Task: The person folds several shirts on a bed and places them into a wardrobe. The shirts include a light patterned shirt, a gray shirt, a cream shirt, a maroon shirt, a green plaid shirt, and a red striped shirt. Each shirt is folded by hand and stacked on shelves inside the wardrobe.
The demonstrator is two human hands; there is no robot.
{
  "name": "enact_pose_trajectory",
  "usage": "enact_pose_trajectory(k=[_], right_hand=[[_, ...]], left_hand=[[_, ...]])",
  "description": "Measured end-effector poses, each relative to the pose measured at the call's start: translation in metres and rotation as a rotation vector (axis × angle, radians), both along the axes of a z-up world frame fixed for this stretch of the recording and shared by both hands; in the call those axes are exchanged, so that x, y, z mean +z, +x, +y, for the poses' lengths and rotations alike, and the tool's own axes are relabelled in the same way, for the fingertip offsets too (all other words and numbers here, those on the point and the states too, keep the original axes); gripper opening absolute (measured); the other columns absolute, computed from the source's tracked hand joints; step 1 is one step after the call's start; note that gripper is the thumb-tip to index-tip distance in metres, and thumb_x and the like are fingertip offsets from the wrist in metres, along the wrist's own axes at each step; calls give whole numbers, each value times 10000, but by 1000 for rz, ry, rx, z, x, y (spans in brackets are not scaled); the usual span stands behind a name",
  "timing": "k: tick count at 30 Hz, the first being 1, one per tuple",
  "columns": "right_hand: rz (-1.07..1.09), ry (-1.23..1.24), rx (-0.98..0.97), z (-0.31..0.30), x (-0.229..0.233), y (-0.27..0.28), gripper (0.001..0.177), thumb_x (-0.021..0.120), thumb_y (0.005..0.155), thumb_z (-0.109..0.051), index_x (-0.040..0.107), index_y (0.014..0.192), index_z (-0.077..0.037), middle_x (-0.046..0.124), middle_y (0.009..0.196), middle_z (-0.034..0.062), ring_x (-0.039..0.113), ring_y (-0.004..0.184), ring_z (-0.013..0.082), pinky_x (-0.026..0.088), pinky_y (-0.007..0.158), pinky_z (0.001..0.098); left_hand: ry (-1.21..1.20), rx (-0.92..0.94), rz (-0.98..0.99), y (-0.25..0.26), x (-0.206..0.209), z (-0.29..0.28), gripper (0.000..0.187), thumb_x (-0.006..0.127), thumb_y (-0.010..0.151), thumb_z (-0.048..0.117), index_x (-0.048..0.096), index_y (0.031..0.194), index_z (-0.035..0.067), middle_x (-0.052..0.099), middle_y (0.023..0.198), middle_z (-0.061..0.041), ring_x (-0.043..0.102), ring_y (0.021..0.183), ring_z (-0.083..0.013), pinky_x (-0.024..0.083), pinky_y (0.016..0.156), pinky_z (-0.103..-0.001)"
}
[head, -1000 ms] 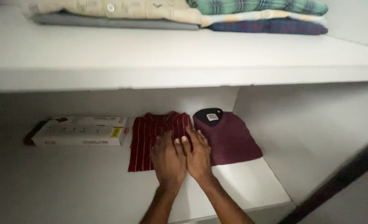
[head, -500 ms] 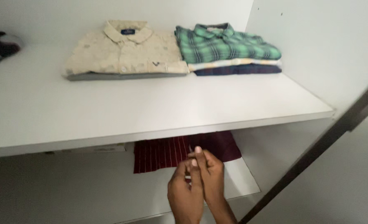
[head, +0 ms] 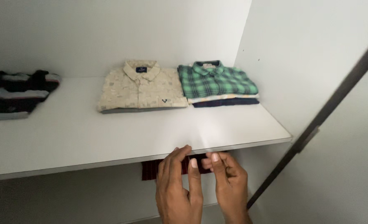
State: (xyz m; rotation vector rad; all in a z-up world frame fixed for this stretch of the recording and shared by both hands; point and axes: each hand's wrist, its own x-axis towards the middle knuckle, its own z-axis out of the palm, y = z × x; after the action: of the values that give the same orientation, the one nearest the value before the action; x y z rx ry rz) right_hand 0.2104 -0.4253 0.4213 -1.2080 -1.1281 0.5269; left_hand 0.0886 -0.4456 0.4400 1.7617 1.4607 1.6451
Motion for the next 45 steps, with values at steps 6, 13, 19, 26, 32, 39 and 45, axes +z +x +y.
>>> enact_pose_trajectory(k=[6,13,19,26,32,39,45], right_hand=[[67,5,-19,-42,75,-15,323,603,984,-267,752,1069,6,805,882,106,755,840,167,594,781,301],[-30,35,-32,-112,135,-26,304,618,983,-245,716,1155,-14,807,958,114,766,936,180,602,836,320],[-231,107,-159,-176,184,-33,323,621,975,-222,647,1257,-67,758,1176,102,718,1125,208,599,888,353],[-736,410,-556,-260,218,-25,373,652,1020,-183,572,1349,-27,583,1454,158,476,1471,279,464,1190,447],[-913,545,-922,-306,224,-4,375,697,1047,-148,519,1348,-14,374,1587,265,324,1549,370,321,1290,488],[-869,350,-1193,-365,224,7,559,626,1121,-21,271,1534,104,321,1574,313,297,1569,447,228,1331,554],[-685,202,-1149,-376,229,7,664,657,1048,-22,246,1562,61,230,1546,321,251,1530,456,234,1276,608]], left_hand=[[204,-88,199,-18,48,-53,357,554,999,224,653,1292,45,674,1336,-178,542,1358,-361,383,1074,-580],[241,-70,142,-51,95,-120,368,558,997,200,624,1318,33,655,1375,-184,531,1382,-365,387,1106,-555],[446,-126,205,-89,146,-174,331,619,978,168,611,1306,122,684,1374,-78,585,1392,-273,446,1169,-498],[642,242,500,-180,173,-193,580,744,878,95,496,1389,216,348,1552,-125,343,1516,-313,296,1352,-679],[431,210,412,-175,161,-179,818,694,1001,74,175,1628,-11,39,1699,-312,-3,1599,-463,36,1298,-644],[493,176,408,-174,167,-175,735,577,1071,-2,145,1666,20,43,1759,-236,6,1652,-371,58,1356,-599],[492,121,410,-174,170,-170,748,555,1044,-44,139,1662,22,105,1751,-213,76,1641,-361,116,1335,-564]])
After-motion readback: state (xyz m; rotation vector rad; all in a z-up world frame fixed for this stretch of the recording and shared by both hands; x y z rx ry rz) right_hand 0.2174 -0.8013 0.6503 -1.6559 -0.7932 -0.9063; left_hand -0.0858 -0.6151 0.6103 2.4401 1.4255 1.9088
